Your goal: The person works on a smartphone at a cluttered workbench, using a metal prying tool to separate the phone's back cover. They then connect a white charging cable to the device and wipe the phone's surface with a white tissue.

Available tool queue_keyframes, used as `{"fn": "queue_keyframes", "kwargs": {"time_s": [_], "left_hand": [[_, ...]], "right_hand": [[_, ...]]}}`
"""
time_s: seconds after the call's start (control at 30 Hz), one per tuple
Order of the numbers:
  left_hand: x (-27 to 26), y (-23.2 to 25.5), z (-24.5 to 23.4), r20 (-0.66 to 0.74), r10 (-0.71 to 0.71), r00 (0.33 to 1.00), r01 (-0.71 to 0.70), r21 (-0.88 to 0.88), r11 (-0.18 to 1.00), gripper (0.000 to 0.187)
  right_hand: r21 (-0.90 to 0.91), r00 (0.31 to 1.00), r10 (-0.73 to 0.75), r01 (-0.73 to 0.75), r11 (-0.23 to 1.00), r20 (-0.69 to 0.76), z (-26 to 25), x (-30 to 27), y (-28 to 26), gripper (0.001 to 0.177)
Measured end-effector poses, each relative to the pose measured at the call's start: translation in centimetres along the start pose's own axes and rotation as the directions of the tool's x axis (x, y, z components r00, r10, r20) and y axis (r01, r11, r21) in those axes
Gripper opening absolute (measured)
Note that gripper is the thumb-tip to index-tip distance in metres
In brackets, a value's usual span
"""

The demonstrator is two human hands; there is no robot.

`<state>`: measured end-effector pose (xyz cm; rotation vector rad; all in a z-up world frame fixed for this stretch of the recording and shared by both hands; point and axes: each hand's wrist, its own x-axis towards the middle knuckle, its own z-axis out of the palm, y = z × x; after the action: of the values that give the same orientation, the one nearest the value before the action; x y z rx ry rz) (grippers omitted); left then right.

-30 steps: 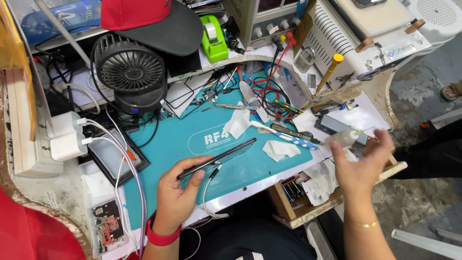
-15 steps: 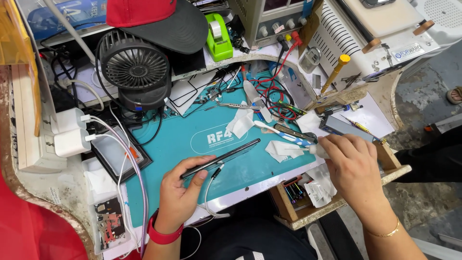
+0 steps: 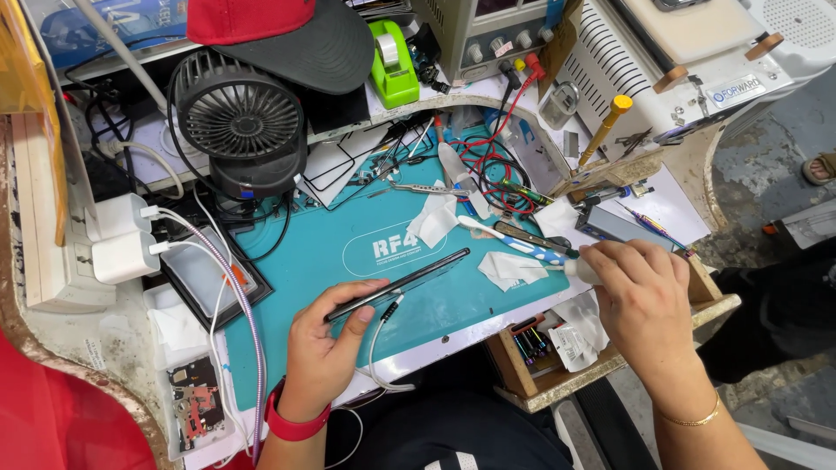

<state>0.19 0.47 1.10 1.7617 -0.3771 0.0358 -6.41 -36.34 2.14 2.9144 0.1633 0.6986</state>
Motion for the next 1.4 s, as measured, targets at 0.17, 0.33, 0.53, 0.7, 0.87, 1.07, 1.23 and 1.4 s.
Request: {"fn": "queue_keyframes", "kwargs": {"time_s": [0.17,0.33,0.53,0.7,0.87,1.07,1.23,1.4], "left_hand": [[-0.1,0.3,0.0,0.005,-0.002,1.000,0.003,-0.013,1.000,0.027],[-0.1,0.3,0.2,-0.007,-0.033,0.999,0.033,-0.039,0.999,0.027],[-0.2,0.0,0.3,-0.033,-0.029,0.999,0.027,-0.039,0.999,0.024],[-0.1,0.1,0.2,-0.010,0.003,1.000,-0.003,-0.029,1.000,0.028],[0.1,0.5,0.1,-0.005,0.021,1.000,-0.021,0.000,1.000,0.030],[0.3,-0.7,0.1,-0.070,0.158,0.985,-0.167,-0.160,0.973,0.017],[0.4,-0.9,0.2,-0.046,0.158,0.986,-0.164,-0.190,0.968,0.016],[0.3,-0.8,0.1,-0.038,0.160,0.986,-0.164,-0.194,0.967,0.016]], "right_hand": [[0.215,0.995,0.079,-0.063,0.975,-0.066,1.7,-1.8,1.8,0.036],[0.548,0.841,0.541,-0.465,0.695,0.028,4.3,-3.7,2.5,0.048],[0.693,0.721,0.691,-0.530,0.490,0.063,5.7,-3.5,2.2,0.047],[0.585,0.747,0.540,-0.254,0.770,-0.387,2.9,-3.9,-1.5,0.041],[0.516,0.978,0.185,-0.110,0.849,-0.096,2.3,0.6,-4.3,0.018],[0.521,0.983,0.157,-0.186,0.833,0.100,3.6,2.4,-5.7,0.009],[0.886,0.929,0.222,-0.354,0.300,0.296,2.2,3.2,-6.1,0.015],[0.871,0.836,0.246,-0.480,-0.101,0.490,1.4,3.7,-7.3,0.008]]}}
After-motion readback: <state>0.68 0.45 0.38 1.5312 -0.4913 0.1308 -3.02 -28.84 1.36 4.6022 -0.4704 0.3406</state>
